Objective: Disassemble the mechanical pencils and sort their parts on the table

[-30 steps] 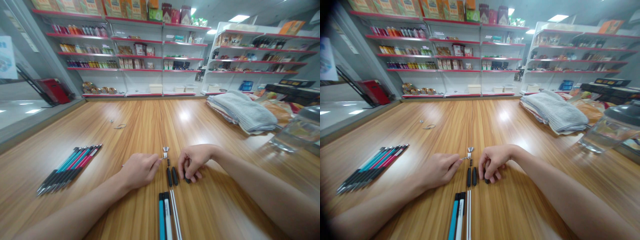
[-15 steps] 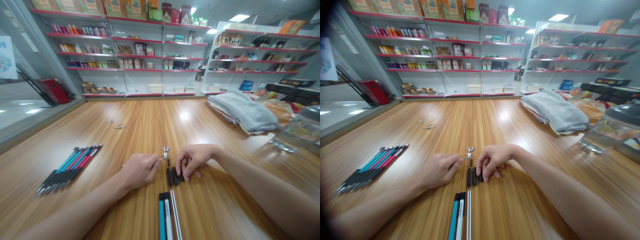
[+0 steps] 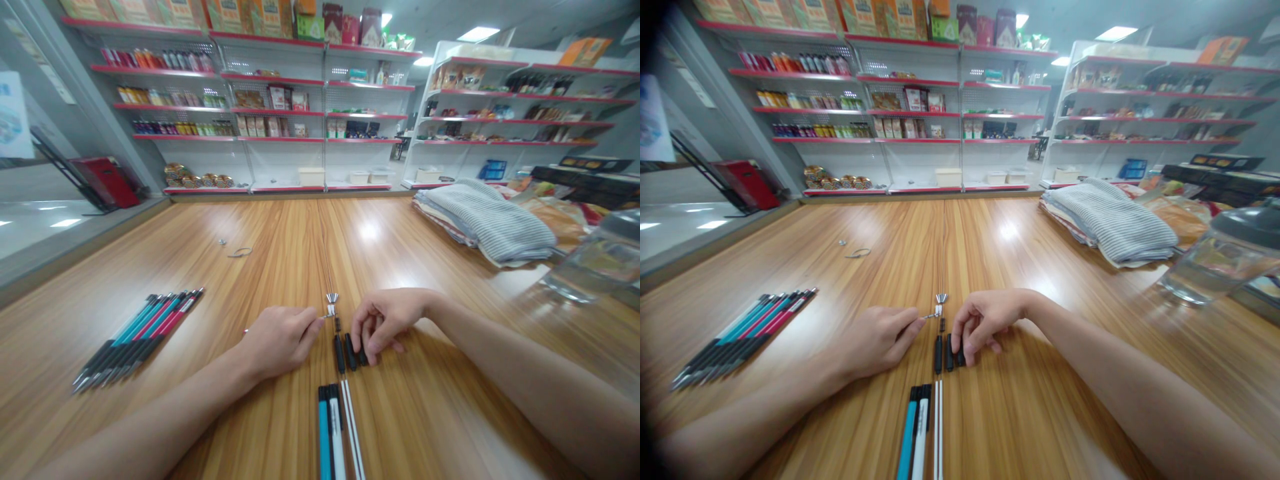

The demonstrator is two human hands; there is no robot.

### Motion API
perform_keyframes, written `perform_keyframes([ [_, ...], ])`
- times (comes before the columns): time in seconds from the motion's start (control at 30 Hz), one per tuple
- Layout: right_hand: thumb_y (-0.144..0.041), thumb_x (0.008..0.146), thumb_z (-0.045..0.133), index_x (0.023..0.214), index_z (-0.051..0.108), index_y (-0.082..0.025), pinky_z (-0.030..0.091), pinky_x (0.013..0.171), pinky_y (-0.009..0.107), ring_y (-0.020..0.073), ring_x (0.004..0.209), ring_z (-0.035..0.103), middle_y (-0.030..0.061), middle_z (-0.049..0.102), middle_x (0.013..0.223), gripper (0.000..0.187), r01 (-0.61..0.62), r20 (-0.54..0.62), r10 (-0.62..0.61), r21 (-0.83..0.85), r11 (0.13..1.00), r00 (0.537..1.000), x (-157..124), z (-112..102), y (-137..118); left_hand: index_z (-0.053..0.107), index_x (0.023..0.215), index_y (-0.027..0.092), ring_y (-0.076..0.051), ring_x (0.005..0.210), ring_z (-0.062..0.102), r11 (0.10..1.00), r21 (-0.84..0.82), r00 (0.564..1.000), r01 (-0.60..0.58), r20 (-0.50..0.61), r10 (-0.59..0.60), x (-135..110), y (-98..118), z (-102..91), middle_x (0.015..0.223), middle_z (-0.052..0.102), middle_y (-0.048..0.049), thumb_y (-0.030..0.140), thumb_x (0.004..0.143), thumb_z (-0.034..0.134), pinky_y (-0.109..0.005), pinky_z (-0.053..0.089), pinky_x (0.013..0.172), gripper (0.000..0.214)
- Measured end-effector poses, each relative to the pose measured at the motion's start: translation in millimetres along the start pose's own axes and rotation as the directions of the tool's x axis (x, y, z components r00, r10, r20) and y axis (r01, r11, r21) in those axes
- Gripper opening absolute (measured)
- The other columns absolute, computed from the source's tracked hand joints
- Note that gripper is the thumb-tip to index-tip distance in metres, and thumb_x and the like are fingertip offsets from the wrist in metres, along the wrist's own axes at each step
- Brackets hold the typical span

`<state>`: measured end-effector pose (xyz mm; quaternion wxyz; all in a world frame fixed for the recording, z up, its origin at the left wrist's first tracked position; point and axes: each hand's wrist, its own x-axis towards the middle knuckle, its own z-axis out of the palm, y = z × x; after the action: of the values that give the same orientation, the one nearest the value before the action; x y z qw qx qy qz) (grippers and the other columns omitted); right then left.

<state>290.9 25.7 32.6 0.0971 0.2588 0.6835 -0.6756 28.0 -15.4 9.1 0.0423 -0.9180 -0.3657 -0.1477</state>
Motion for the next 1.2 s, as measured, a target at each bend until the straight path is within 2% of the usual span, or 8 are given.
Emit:
perform_keyframes([
  [0.07, -0.040, 0.074, 0.074, 0.108, 0.062, -0.012, 0.048, 0.045, 0.016, 0.0098, 0.058, 0.064, 0.0094, 0.072, 0.094, 0.046, 0.004, 0.024, -0.004, 0.017, 1.000, 1.000, 0.2, 0.4, -0.4, 0.046, 0.073, 0.019, -0.013, 0.056, 0.054, 0.998, -0.042, 0.999, -0.042, -0.014, 0.042, -0.6, -0.2, -0.8, 0.063, 0.056, 0.0003, 0.029, 0.096, 0.034, -0.026, 0.032, 0.052, 0.028],
  [0.23, -0.039, 0.075, 0.074, 0.106, 0.063, -0.010, 0.048, 0.047, 0.016, 0.0084, 0.055, 0.061, 0.0096, 0.072, 0.092, 0.044, 0.047, 0.059, -0.049, 0.035, 0.998, 0.997, -0.4, 0.0, -2.2, 0.044, 0.072, 0.019, -0.011, 0.055, 0.046, 0.958, -0.145, 0.968, -0.249, -0.042, 0.246, -4.6, -0.3, -4.3, 0.066, 0.049, 0.0001, 0.024, 0.095, 0.036, -0.027, 0.031, 0.050, 0.025],
  [0.43, -0.038, 0.080, 0.068, 0.086, 0.068, -0.009, 0.031, 0.035, 0.012, 0.0049, 0.047, 0.056, 0.0064, 0.071, 0.084, 0.030, 0.103, -0.061, -0.105, -0.036, 0.994, 0.993, -2.4, -1.8, -2.5, 0.048, 0.077, 0.018, -0.012, 0.061, 0.051, 0.887, -0.267, 0.921, -0.377, -0.003, 0.390, -7.9, 1.9, -11.8, 0.078, 0.057, -0.0037, 0.022, 0.091, 0.039, -0.026, 0.039, 0.053, 0.017],
  [0.57, -0.038, 0.079, 0.068, 0.087, 0.069, -0.009, 0.031, 0.036, 0.013, 0.0047, 0.047, 0.056, 0.0067, 0.072, 0.088, 0.030, 0.104, -0.069, -0.107, -0.040, 0.994, 0.992, -2.7, -1.0, -3.1, 0.049, 0.080, 0.018, -0.012, 0.064, 0.056, 0.855, -0.315, 0.902, -0.411, -0.008, 0.431, -6.6, 3.1, -15.1, 0.082, 0.061, -0.0051, 0.021, 0.091, 0.039, -0.025, 0.043, 0.055, 0.015],
  [0.73, -0.038, 0.080, 0.068, 0.091, 0.069, -0.009, 0.033, 0.038, 0.014, 0.0046, 0.049, 0.056, 0.0083, 0.071, 0.094, 0.031, 0.127, -0.043, -0.128, -0.030, 0.991, 0.991, -2.3, -1.0, -2.2, 0.049, 0.081, 0.018, -0.013, 0.064, 0.059, 0.836, -0.328, 0.886, -0.440, -0.005, 0.464, -5.8, 3.6, -15.0, 0.085, 0.064, -0.0056, 0.021, 0.090, 0.039, -0.027, 0.042, 0.053, 0.014],
  [1.2, -0.038, 0.079, 0.069, 0.096, 0.068, -0.010, 0.036, 0.041, 0.013, 0.0045, 0.052, 0.057, 0.0088, 0.070, 0.100, 0.033, 0.136, -0.012, -0.136, -0.009, 0.991, 0.991, -1.7, -2.0, -0.9, 0.050, 0.081, 0.017, -0.014, 0.064, 0.060, 0.832, -0.326, 0.883, -0.448, -0.014, 0.470, -6.0, 3.3, -15.5, 0.085, 0.064, -0.0062, 0.021, 0.090, 0.040, -0.026, 0.045, 0.054, 0.014],
])
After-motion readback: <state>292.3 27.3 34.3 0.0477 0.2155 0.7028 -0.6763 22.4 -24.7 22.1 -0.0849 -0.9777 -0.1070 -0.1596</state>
